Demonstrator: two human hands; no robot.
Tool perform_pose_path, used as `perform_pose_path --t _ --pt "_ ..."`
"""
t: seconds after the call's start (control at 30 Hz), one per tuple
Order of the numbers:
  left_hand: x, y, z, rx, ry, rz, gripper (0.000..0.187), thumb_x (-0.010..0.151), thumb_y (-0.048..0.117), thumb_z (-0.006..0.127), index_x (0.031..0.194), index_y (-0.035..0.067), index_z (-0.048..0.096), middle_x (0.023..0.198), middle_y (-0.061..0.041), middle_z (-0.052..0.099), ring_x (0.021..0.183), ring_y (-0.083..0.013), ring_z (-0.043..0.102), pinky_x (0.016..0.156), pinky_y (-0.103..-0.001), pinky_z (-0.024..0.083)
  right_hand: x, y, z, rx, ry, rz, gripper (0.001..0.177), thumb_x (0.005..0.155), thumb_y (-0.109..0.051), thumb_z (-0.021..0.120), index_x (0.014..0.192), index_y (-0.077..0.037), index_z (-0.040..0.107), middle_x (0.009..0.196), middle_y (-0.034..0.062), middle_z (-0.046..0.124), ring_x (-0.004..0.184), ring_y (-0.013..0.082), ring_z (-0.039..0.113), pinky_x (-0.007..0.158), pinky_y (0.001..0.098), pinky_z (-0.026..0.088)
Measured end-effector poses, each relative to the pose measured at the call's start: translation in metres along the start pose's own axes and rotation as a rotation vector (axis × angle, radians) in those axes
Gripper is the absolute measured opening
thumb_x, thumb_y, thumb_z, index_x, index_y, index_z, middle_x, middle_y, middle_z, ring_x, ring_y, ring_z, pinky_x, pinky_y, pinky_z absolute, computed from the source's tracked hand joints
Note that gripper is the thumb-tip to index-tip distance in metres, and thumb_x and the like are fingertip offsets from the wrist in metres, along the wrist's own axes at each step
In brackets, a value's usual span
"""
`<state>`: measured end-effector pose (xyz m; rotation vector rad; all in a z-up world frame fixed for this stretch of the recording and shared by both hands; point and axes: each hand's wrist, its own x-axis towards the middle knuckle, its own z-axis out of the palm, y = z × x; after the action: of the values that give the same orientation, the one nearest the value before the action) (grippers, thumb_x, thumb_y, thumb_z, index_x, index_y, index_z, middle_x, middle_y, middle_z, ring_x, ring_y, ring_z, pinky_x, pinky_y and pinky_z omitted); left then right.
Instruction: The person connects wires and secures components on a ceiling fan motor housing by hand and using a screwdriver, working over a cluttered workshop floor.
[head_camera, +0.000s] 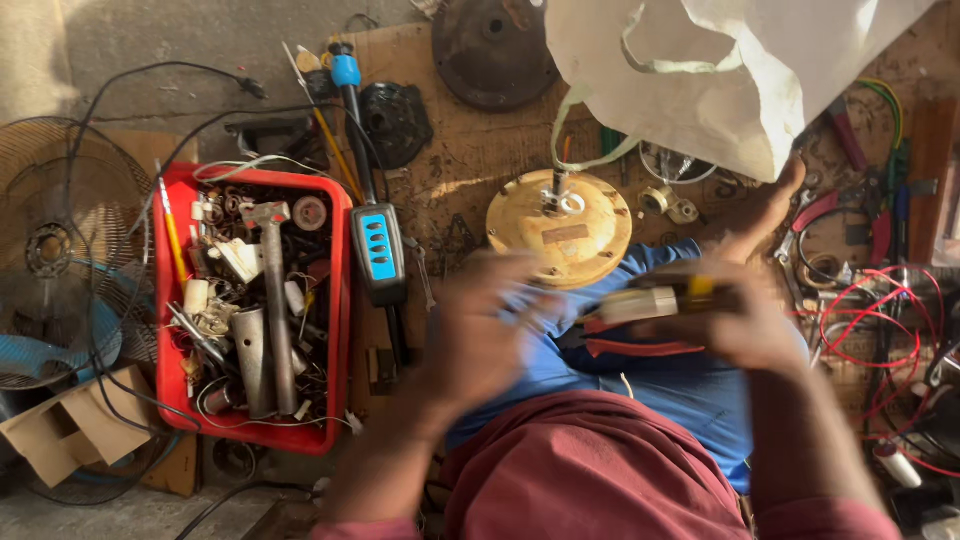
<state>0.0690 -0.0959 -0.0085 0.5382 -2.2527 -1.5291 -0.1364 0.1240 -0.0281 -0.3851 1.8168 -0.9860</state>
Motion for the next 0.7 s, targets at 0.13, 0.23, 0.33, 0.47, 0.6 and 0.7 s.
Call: perform_pose_path --t 0.13,0.23,0.33,0.47,0.6,0.7 --pt "0.012 -0.007 0.035 -0.234 -0.239 -0.307 0.046 0.094 0.025 0.075 0.130 -0.002 0.065 0.097 -0.012 0.072 0.083 -0.0158 0.067 0.070 -0.029 0.056 0.040 0.013 0.042 0.354 -0.100 -0.057 0.051 0.070 0.004 0.082 0.116 -0.001 0.063 0.099 0.0095 0.077 0.085 0.0198 0.075 0.072 0.0329 0.065" --pt "0.009 -0.034 0.045 -0.457 -0.201 -0.609 0.042 0.096 0.027 0.075 0.123 -0.004 0.069 0.088 -0.006 0.075 0.071 -0.0096 0.069 0.060 -0.024 0.054 0.058 0.034 0.063 0.776 -0.179 -0.014 0.043 0.089 0.006 0.083 0.123 0.005 0.055 0.098 0.0172 0.071 0.070 0.0212 0.054 0.055 0.0298 0.040" --pt "0.008 -0.052 0.049 -0.420 -0.089 -0.687 0.042 0.091 0.030 0.078 0.112 -0.005 0.068 0.084 -0.006 0.076 0.067 -0.0099 0.072 0.055 -0.026 0.055 0.062 0.029 0.071 0.817 -0.072 0.060 0.058 0.075 -0.001 0.083 0.129 -0.006 0.063 0.102 0.0001 0.074 0.076 0.0122 0.057 0.058 0.0258 0.044" --pt "0.024 -0.050 0.031 0.012 -0.153 -0.367 0.038 0.085 0.038 0.086 0.095 0.002 0.081 0.075 -0.007 0.077 0.066 -0.0091 0.072 0.060 -0.028 0.056 0.053 0.008 0.055 -0.075 -0.032 -0.365 0.059 0.072 -0.011 0.088 0.127 -0.011 0.068 0.103 0.0068 0.070 0.092 0.0173 0.066 0.075 0.0327 0.057" --pt "0.047 -0.029 0.029 0.051 -0.299 -0.511 0.041 0.075 0.041 0.088 0.092 0.004 0.081 0.070 -0.010 0.077 0.063 -0.0132 0.073 0.060 -0.031 0.057 0.059 0.001 0.043 -0.465 -0.036 -0.668 0.045 0.074 -0.017 0.087 0.116 -0.010 0.074 0.102 0.0116 0.076 0.095 0.0210 0.070 0.078 0.0373 0.057" --pt "0.052 -0.035 0.030 0.001 -0.255 -0.523 0.035 0.083 0.033 0.085 0.104 0.006 0.079 0.082 -0.011 0.079 0.072 -0.0161 0.075 0.066 -0.031 0.060 0.066 0.008 0.027 -0.380 -0.157 -0.429 0.050 0.077 -0.018 0.086 0.124 -0.008 0.071 0.101 0.0083 0.077 0.091 0.0173 0.073 0.077 0.0363 0.058"
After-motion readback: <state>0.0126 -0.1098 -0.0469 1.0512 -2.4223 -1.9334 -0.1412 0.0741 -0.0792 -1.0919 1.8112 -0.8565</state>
